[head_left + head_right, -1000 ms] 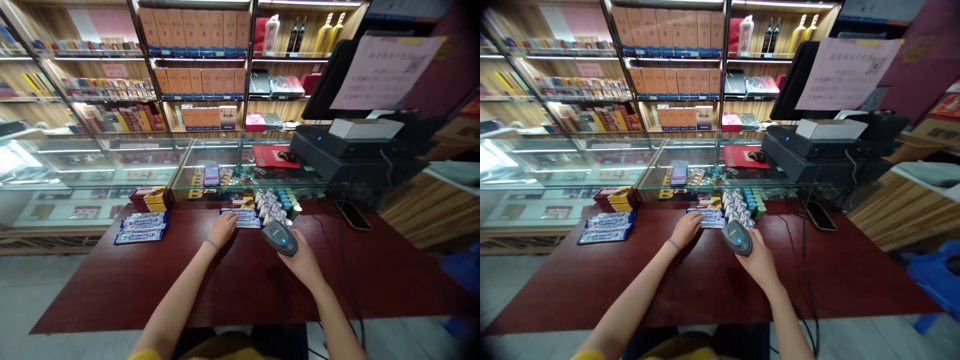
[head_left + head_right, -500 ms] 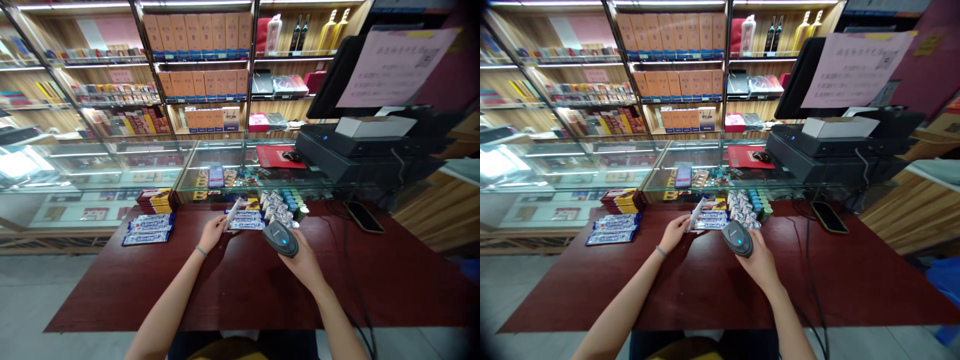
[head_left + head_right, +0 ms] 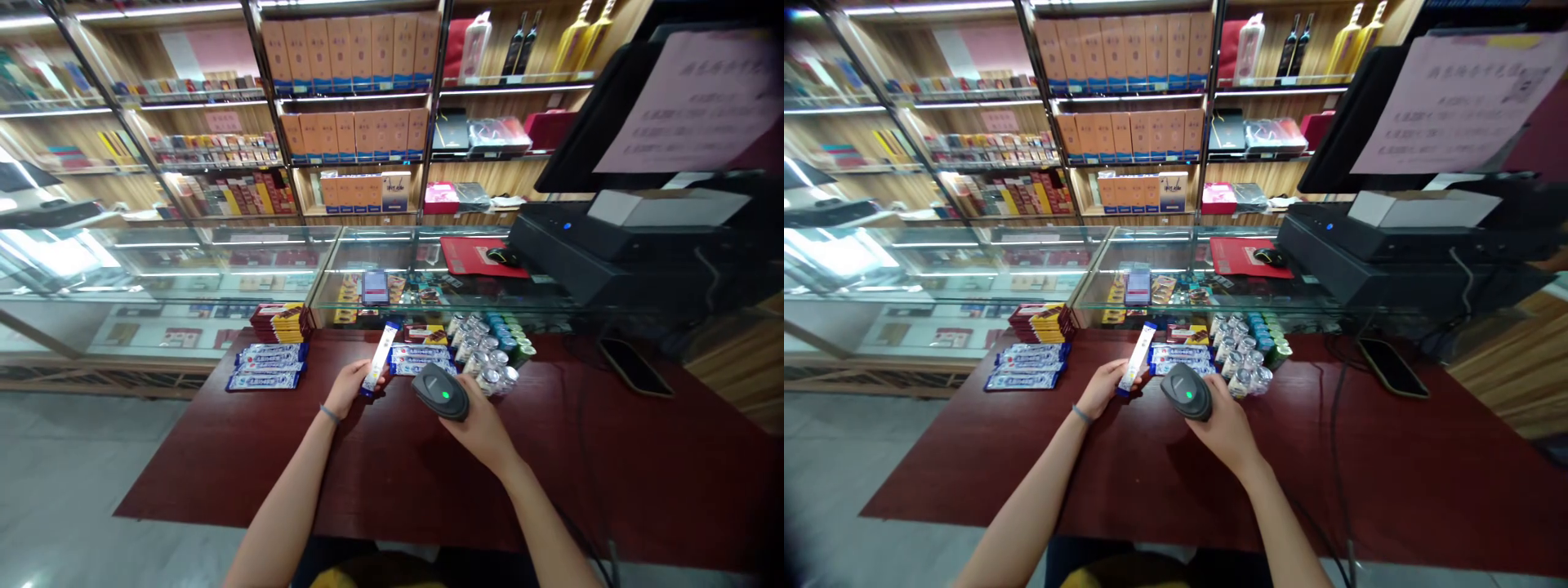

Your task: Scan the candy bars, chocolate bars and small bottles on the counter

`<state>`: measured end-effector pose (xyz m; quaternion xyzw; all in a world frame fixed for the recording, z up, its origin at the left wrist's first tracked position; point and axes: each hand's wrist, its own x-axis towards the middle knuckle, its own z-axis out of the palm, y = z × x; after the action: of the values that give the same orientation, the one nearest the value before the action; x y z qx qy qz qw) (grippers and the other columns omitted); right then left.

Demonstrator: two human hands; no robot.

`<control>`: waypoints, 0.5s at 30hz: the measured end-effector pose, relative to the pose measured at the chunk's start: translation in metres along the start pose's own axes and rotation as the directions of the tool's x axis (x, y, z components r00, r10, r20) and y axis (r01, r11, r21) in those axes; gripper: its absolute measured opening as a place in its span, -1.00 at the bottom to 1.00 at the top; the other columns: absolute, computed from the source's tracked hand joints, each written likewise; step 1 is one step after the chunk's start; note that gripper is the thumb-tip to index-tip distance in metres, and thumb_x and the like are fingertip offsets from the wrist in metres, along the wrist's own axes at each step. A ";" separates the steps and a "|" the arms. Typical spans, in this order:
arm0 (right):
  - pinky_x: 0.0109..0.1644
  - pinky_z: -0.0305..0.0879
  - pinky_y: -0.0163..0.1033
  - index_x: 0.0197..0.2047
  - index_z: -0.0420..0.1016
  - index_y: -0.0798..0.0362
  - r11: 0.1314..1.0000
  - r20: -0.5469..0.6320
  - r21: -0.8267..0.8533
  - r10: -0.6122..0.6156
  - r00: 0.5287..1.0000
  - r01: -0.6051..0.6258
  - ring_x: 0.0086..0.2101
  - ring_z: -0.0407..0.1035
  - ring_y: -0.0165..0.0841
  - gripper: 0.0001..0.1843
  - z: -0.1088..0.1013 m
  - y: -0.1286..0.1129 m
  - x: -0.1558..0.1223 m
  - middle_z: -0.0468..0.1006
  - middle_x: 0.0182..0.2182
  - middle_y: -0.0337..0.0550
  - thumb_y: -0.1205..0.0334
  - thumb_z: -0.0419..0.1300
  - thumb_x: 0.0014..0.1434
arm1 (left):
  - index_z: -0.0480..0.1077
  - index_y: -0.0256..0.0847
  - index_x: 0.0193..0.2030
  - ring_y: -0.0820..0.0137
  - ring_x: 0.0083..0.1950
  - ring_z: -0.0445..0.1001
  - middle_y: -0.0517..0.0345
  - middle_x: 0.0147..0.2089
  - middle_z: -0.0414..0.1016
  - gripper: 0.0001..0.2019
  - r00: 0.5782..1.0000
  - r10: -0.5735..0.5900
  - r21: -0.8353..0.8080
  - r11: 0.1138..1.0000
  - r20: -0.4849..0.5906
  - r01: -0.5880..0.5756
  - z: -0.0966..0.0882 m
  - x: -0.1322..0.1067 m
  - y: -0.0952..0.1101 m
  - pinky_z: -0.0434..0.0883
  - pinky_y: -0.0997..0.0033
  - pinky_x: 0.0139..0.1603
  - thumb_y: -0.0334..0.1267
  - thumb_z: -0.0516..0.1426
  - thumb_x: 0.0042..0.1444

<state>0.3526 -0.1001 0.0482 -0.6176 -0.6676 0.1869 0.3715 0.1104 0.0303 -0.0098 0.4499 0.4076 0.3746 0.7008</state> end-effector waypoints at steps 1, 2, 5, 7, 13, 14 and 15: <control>-0.03 0.41 -0.19 0.00 0.34 -0.06 1.000 0.001 -0.003 0.000 1.000 0.000 -0.10 0.49 -0.22 -0.64 0.000 0.001 0.000 0.42 -0.05 -0.11 0.24 0.20 0.10 | 0.53 -0.34 -0.04 0.39 -0.37 0.56 -0.02 -0.31 0.62 -0.54 1.000 -0.005 -0.008 1.000 -0.004 0.005 0.000 0.000 0.000 0.50 0.42 -0.32 0.04 0.26 0.10; -0.02 0.40 -0.18 0.00 0.34 -0.06 1.000 0.002 -0.008 -0.002 1.000 0.002 -0.09 0.49 -0.21 -0.64 0.000 0.002 0.000 0.41 -0.04 -0.10 0.24 0.20 0.11 | 0.53 -0.33 -0.03 0.38 -0.37 0.57 -0.01 -0.31 0.62 -0.53 1.000 -0.010 -0.017 1.000 -0.006 0.010 0.000 0.000 -0.001 0.51 0.42 -0.31 0.04 0.27 0.09; 0.01 0.40 -0.15 0.00 0.35 -0.04 1.000 0.003 -0.021 -0.017 1.000 0.017 -0.07 0.48 -0.19 -0.66 -0.001 0.004 0.000 0.40 -0.04 -0.08 0.24 0.20 0.12 | 0.52 -0.34 -0.01 0.39 -0.38 0.56 0.00 -0.33 0.62 -0.50 1.000 -0.021 -0.036 0.999 -0.012 0.020 -0.001 0.001 -0.004 0.51 0.41 -0.31 0.04 0.29 0.07; 0.02 0.40 -0.14 0.00 0.36 -0.03 0.999 -0.003 -0.023 -0.027 1.000 0.027 -0.07 0.47 -0.19 -0.66 -0.002 0.004 0.000 0.40 -0.04 -0.08 0.25 0.19 0.12 | 0.51 -0.35 0.00 0.40 -0.38 0.56 -0.01 -0.33 0.62 -0.49 1.000 -0.020 -0.043 0.999 -0.011 0.019 -0.002 0.002 -0.006 0.51 0.41 -0.31 0.04 0.30 0.06; -0.10 0.44 -0.20 -0.01 0.37 -0.05 0.996 -0.007 -0.029 -0.079 0.997 0.079 -0.09 0.48 -0.19 -0.67 0.000 0.000 0.003 0.42 -0.07 -0.09 0.24 0.19 0.12 | 0.49 -0.31 0.03 0.31 -0.26 0.59 -0.03 -0.21 0.63 -0.51 0.997 0.069 0.078 0.995 -0.033 -0.066 -0.010 0.006 0.017 0.51 0.37 -0.24 -0.01 0.31 0.05; -0.10 0.44 -0.21 -0.01 0.37 -0.05 0.995 -0.007 -0.025 -0.097 0.995 0.097 -0.09 0.48 -0.19 -0.67 0.002 -0.001 0.005 0.42 -0.07 -0.08 0.23 0.19 0.13 | 0.49 -0.30 0.01 0.30 -0.23 0.59 -0.02 -0.20 0.63 -0.54 0.991 0.125 0.161 0.980 -0.052 -0.116 -0.015 0.005 0.025 0.51 0.36 -0.22 -0.02 0.30 0.06; -0.10 0.44 -0.21 -0.01 0.37 -0.05 0.993 -0.005 -0.022 -0.113 0.994 0.113 -0.08 0.48 -0.19 -0.67 0.004 -0.001 0.006 0.42 -0.07 -0.08 0.22 0.19 0.13 | 0.50 -0.28 -0.01 0.29 -0.21 0.59 -0.01 -0.19 0.63 -0.59 0.977 0.201 0.268 0.947 -0.067 -0.176 -0.021 0.003 0.033 0.50 0.34 -0.19 -0.05 0.28 0.09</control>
<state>0.3494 -0.0932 0.0480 -0.5831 -0.7024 0.1566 0.3769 0.0875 0.0497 0.0152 0.5570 0.4406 0.4037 0.5767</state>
